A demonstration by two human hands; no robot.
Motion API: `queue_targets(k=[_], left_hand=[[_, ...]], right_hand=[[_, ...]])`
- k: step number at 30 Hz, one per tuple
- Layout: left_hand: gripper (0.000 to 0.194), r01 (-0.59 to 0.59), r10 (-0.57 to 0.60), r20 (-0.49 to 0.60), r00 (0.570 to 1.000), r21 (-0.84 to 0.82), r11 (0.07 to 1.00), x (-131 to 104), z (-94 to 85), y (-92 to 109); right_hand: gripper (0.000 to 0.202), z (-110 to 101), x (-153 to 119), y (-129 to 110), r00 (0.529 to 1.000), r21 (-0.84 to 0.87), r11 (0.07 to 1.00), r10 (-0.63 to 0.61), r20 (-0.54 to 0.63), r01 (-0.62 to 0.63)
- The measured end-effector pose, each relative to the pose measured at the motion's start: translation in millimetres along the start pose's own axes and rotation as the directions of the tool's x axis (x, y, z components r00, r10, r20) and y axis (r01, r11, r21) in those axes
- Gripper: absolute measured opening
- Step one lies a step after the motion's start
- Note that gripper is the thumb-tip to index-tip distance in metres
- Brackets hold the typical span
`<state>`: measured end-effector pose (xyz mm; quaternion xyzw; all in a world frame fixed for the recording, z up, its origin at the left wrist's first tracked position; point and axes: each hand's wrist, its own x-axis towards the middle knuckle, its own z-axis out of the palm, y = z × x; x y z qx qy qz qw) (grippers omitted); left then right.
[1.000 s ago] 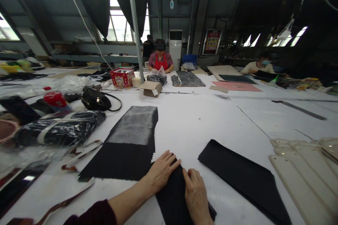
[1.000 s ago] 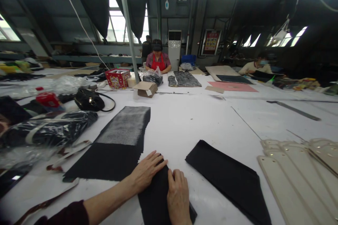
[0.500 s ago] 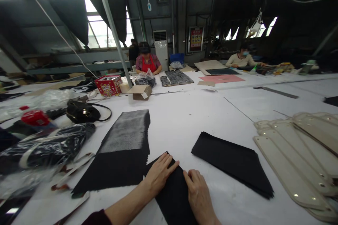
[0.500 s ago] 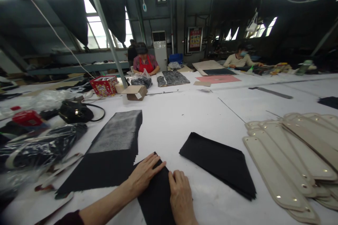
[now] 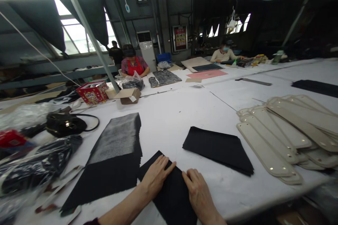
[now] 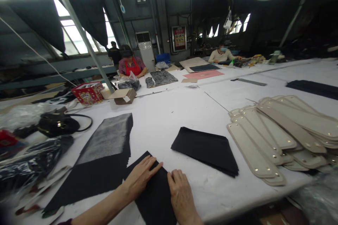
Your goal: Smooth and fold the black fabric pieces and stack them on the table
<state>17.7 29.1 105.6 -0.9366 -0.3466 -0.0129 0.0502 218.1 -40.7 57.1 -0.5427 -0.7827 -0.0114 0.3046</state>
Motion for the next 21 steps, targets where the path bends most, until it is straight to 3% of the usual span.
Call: queue_targets(k=[5, 9, 17, 21], left_hand=[[0.057, -0.015, 0.018, 0.039, 0.999, -0.060, 0.998, 5.3, -8.8, 9.2], [0.063, 0.015, -0.007, 0.097, 0.995, -0.083, 0.996, 5.8, -13.1, 16.0], [0.060, -0.043, 0.047, 0.062, 0.997, -0.061, 0.997, 6.8, -14.7, 27.0], [0.062, -0.019, 0.030, 0.110, 0.993, -0.100, 0.995, 7.4, -15.7, 32.0]], right_hand=[[0.033, -11.4, -5.0, 1.8, 1.000, 0.009, 1.000, -0.011, 0.014, 0.011], [0.035, -16.0, -10.0, 4.0, 0.999, 0.008, 1.000, -0.018, 0.030, 0.018], [0.028, -26.0, -22.3, 9.9, 0.997, 0.004, 1.000, -0.008, 0.075, 0.007], [0.031, -30.8, -28.0, 12.3, 0.997, -0.001, 1.000, -0.013, 0.080, 0.013]])
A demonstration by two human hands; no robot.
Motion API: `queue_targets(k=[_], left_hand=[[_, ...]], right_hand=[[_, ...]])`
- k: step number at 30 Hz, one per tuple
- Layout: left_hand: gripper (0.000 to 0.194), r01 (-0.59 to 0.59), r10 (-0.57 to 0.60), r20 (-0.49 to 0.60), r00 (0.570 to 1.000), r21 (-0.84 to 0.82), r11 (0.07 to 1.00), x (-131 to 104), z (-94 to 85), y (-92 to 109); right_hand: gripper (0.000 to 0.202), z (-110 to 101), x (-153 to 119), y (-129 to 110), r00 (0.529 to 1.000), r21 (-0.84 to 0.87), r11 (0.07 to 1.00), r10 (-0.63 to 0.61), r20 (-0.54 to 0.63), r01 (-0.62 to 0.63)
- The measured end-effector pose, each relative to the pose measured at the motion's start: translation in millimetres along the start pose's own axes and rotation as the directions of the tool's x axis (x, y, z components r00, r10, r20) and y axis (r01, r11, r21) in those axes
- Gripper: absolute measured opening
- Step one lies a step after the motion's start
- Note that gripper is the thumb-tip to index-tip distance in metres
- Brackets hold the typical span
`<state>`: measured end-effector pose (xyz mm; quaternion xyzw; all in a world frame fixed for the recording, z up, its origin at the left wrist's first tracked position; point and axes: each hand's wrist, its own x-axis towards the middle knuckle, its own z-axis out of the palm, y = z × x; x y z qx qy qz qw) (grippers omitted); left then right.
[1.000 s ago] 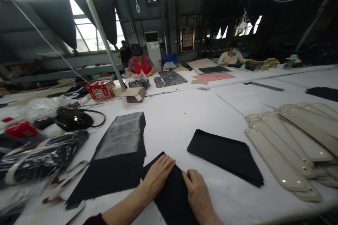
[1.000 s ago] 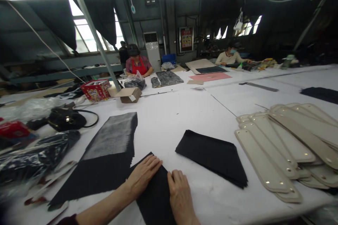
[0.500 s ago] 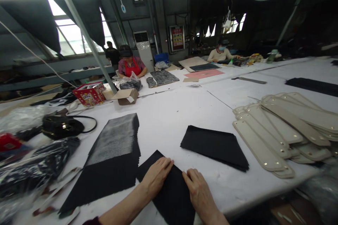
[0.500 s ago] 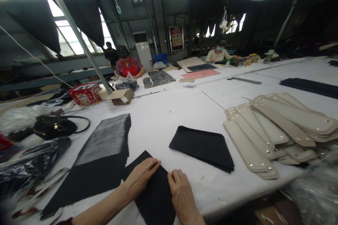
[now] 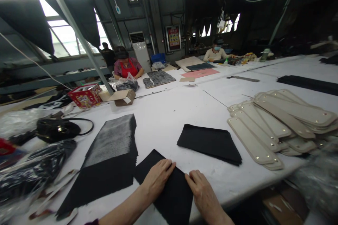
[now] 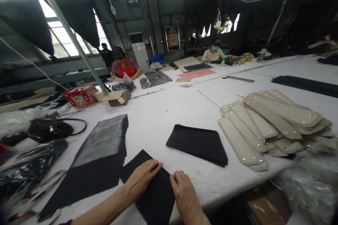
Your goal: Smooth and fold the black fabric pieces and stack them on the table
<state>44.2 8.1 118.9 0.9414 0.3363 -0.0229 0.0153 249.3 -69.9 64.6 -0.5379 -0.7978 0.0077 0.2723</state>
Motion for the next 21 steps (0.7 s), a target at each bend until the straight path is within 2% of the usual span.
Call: queue_targets(k=[5, 10, 13, 15, 21], left_hand=[[0.073, -0.032, 0.033, -0.011, 0.999, 0.038, 0.999, -1.1, 4.6, 6.3], [0.061, -0.055, 0.059, -0.041, 0.997, 0.089, 0.995, 1.5, 3.4, 13.2], [0.052, -0.101, 0.103, -0.032, 0.994, 0.064, 0.993, 3.5, 1.4, 17.8], [0.051, -0.092, 0.092, -0.012, 0.996, 0.038, 0.995, 4.1, 2.3, 21.4], [0.064, -0.081, 0.082, -0.021, 0.996, 0.064, 0.995, 3.0, 10.0, 31.2]], right_hand=[[0.035, -3.1, -2.3, -1.2, 1.000, -0.042, 0.999, -0.006, -0.009, 0.006], [0.038, -6.2, -4.3, -1.7, 0.999, -0.090, 0.996, -0.015, -0.033, 0.012], [0.036, -8.5, -8.6, -0.8, 1.000, -0.100, 0.995, -0.015, -0.026, 0.013], [0.036, -10.2, -12.7, -0.1, 0.999, -0.101, 0.995, -0.013, -0.031, 0.010], [0.042, -16.2, -25.8, 0.9, 0.999, -0.094, 0.995, 0.027, -0.040, -0.031]])
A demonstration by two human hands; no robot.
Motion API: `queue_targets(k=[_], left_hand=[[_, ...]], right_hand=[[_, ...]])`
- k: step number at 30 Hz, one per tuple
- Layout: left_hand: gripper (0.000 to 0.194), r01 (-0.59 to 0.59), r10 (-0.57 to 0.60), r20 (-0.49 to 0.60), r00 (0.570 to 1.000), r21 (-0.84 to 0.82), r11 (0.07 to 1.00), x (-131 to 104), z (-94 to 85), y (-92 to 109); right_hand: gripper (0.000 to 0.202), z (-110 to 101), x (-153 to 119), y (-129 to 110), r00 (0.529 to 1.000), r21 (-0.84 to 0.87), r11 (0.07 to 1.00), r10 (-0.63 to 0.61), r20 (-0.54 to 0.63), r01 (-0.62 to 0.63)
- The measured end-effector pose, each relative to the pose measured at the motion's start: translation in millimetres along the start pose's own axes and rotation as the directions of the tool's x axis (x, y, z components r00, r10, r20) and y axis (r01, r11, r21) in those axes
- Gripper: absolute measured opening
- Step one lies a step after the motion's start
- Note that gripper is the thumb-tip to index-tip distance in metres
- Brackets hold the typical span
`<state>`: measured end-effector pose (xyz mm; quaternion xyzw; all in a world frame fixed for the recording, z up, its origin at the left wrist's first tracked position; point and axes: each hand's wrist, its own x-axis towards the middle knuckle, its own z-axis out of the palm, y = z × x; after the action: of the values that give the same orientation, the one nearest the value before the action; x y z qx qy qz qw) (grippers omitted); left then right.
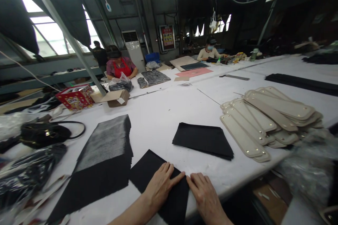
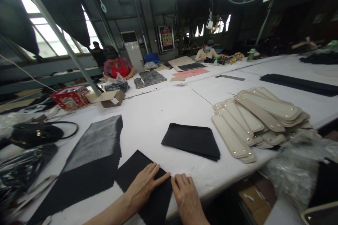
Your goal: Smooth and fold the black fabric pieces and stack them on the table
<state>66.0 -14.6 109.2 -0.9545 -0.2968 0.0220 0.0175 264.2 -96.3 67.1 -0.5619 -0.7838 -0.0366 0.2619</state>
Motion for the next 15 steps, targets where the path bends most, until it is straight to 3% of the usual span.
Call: queue_targets(k=[6, 10, 12, 15], left_hand=[[0.062, -0.044, 0.043, -0.004, 0.999, -0.042, 0.998, -5.9, -5.9, -19.1], [0.064, 0.056, -0.056, -0.004, 0.998, -0.048, 0.997, -12.3, -8.5, -47.3], [0.056, 0.114, -0.115, -0.020, 0.993, -0.063, 0.992, -11.5, -11.8, -56.7], [0.030, 0.198, -0.202, -0.042, 0.978, -0.095, 0.976, -5.5, -16.3, -58.7]], right_hand=[[0.046, -7.0, -1.6, -0.8, 0.999, -0.004, 0.999, 0.033, -0.008, -0.033], [0.048, -9.2, -4.6, 2.9, 0.998, 0.011, 1.000, 0.005, -0.064, -0.004], [0.050, -9.0, -7.3, 7.8, 0.995, 0.009, 0.999, -0.036, -0.098, 0.037], [0.042, -5.7, -6.9, 16.9, 0.996, 0.031, 0.999, -0.027, -0.085, 0.030]])
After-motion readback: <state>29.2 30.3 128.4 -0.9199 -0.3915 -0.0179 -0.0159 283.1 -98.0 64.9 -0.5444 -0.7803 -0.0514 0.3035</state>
